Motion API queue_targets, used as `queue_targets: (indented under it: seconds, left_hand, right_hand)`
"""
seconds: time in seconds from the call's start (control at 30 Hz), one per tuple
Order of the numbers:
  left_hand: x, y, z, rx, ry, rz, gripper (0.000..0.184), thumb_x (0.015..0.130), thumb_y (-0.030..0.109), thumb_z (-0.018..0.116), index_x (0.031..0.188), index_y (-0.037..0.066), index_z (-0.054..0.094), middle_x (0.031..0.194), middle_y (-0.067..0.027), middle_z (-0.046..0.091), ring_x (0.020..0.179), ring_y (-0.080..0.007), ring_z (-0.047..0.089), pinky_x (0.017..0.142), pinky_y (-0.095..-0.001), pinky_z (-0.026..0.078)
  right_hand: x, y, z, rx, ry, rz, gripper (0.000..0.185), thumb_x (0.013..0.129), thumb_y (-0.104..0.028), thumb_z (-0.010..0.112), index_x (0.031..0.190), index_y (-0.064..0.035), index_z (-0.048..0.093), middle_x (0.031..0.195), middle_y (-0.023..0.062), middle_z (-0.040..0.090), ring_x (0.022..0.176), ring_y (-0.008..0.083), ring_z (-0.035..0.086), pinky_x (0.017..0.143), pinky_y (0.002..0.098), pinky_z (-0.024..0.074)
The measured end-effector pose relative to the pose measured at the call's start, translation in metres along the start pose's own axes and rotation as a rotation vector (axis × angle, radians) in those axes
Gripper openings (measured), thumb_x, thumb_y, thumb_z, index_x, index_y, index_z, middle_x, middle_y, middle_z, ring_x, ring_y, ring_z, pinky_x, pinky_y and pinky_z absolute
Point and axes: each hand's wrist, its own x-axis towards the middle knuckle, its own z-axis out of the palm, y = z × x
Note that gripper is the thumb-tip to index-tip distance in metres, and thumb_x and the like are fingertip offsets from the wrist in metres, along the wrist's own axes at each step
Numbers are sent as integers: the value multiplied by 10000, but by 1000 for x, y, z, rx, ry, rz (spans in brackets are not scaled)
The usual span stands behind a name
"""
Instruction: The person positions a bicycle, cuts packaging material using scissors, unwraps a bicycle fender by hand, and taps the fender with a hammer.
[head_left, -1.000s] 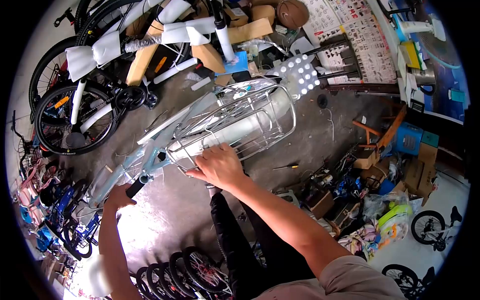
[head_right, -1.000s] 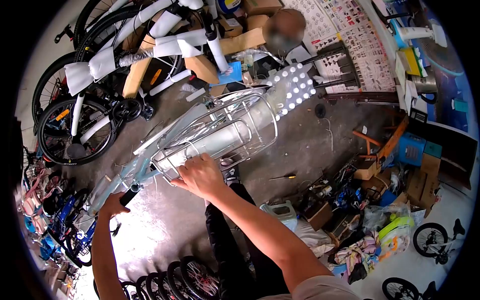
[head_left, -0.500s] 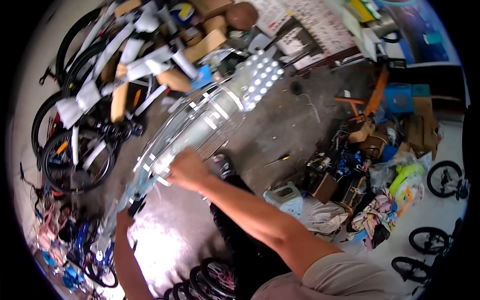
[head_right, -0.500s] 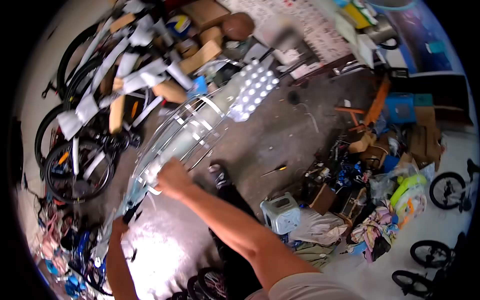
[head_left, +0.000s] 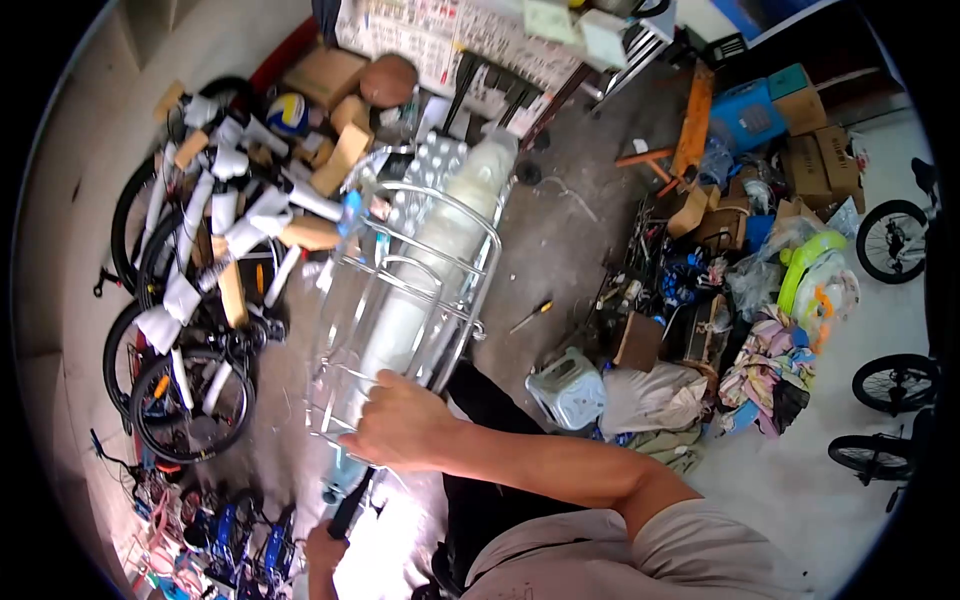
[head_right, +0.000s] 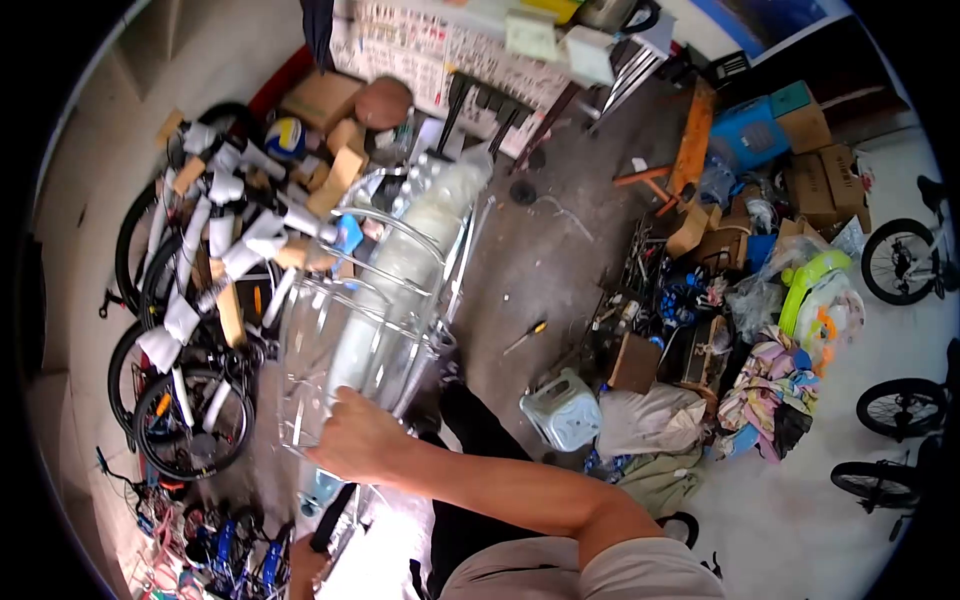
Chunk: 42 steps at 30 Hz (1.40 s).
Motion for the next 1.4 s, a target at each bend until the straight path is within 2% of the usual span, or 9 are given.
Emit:
queue_targets:
  seconds: [0.17,0.3,0.43,0.67,0.7,0.83,1.1,1.27,1.4]
  left_hand:
    - [-34,101,9,52,-19,38,317,643,212,721,934,88,732,827,-192,719,829,-396,702,733,-466,545]
    - [-22,155,33,65,-26,22,337,633,225,721,949,109,741,851,-186,725,857,-395,704,748,-475,548]
    - [-2,266,55,287,-66,-26,353,667,221,680,1003,137,746,910,-186,732,904,-385,706,796,-475,565]
    - [104,415,94,372,-85,4,399,725,209,623,1108,153,723,1020,-185,733,973,-404,698,867,-493,560]
    - [113,439,98,353,-66,22,399,725,208,625,1108,151,722,1019,-183,733,977,-406,697,868,-490,561]
    - [154,506,118,269,-25,84,373,714,213,637,1069,138,726,1019,-175,732,998,-397,695,868,-491,563]
    - [206,581,147,314,-84,103,354,733,202,635,1066,107,703,1013,-193,731,1022,-412,681,882,-493,550]
    - [224,578,167,273,-163,99,394,754,176,625,1137,105,686,1051,-196,725,1090,-413,628,943,-490,503]
    - [211,588,159,287,-86,128,402,754,183,654,1148,104,678,1054,-179,721,1065,-394,638,903,-483,529]
  right_hand:
    - [-64,56,-31,-112,222,-12,560,981,-410,563,488,-150,617,515,-1,592,526,207,567,681,369,395]
    - [-104,128,-35,-95,224,4,533,960,-381,587,479,-154,600,500,4,571,519,209,567,651,372,381]
    - [-138,226,-38,-65,175,42,498,944,-357,603,480,-177,611,501,1,577,519,214,566,634,380,371]
    - [-171,386,-40,-92,216,204,498,905,-351,678,454,-165,576,482,0,550,524,194,533,683,382,386]
    - [-178,407,-38,-82,235,240,554,970,-406,585,466,-178,599,510,5,578,589,202,567,720,394,388]
    - [-198,472,-46,-130,323,282,500,888,-368,674,461,-129,574,496,37,550,559,220,554,689,383,383]
    - [-219,567,-22,-221,430,264,529,877,-365,701,460,-106,503,500,53,507,543,278,526,627,423,364]
    - [-220,566,-10,-220,433,246,504,829,-332,746,453,-100,503,502,55,512,539,261,524,608,412,350]
    - [-213,564,-5,-310,427,260,507,837,-374,724,445,-120,528,486,31,522,530,224,531,600,386,352]
